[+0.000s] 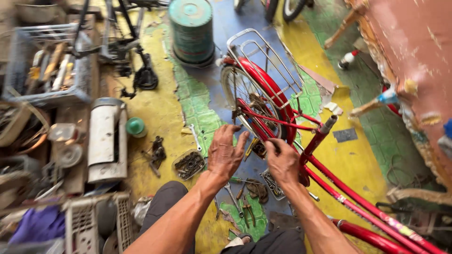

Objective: The person adjusts the crankset of a red bicycle using a wrench and a screwdriver. They tighten bolts, rotate the crank arm, and inspect the rear wheel area.

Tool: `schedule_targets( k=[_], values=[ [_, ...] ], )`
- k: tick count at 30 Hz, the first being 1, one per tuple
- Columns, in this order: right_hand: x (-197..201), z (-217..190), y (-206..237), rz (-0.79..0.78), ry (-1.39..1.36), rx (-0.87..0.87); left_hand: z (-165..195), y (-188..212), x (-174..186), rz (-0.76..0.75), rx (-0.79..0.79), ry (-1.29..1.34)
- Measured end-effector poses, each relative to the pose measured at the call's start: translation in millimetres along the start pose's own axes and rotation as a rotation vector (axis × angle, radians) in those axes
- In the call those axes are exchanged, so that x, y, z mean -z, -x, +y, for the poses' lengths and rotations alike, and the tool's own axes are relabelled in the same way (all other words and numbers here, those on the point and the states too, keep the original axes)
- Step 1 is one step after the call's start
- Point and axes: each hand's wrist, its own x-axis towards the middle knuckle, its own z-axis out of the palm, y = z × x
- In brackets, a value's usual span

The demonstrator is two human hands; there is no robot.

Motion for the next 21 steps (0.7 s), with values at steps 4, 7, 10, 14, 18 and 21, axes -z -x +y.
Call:
schedule_targets(
  k=[4,7,10,14,18,21],
  values=[
    [10,-81,5,-0.125,-0.058,0.225,25,12,59,0.09,0.098,-0.011],
    [15,-130,10,-0.258,-0.08,0.263,44,20,99,0.177,0.134,-0.036],
    [20,-166,15,-0.332,-0.066,0.361,59,32,136,0.267,0.125,-0.077],
    [23,-207,23,-0.418,-0.081,0.441,71,50,179,0.332,0.239,-0.105],
    [20,-246,32,-0.506,-0.075,0.474,69,57,216,0.424,0.305,-0.16],
    [10,-272,34,-0.557,-0.123,0.549,62,50,238,0.478,0.269,-0.182]
  ],
)
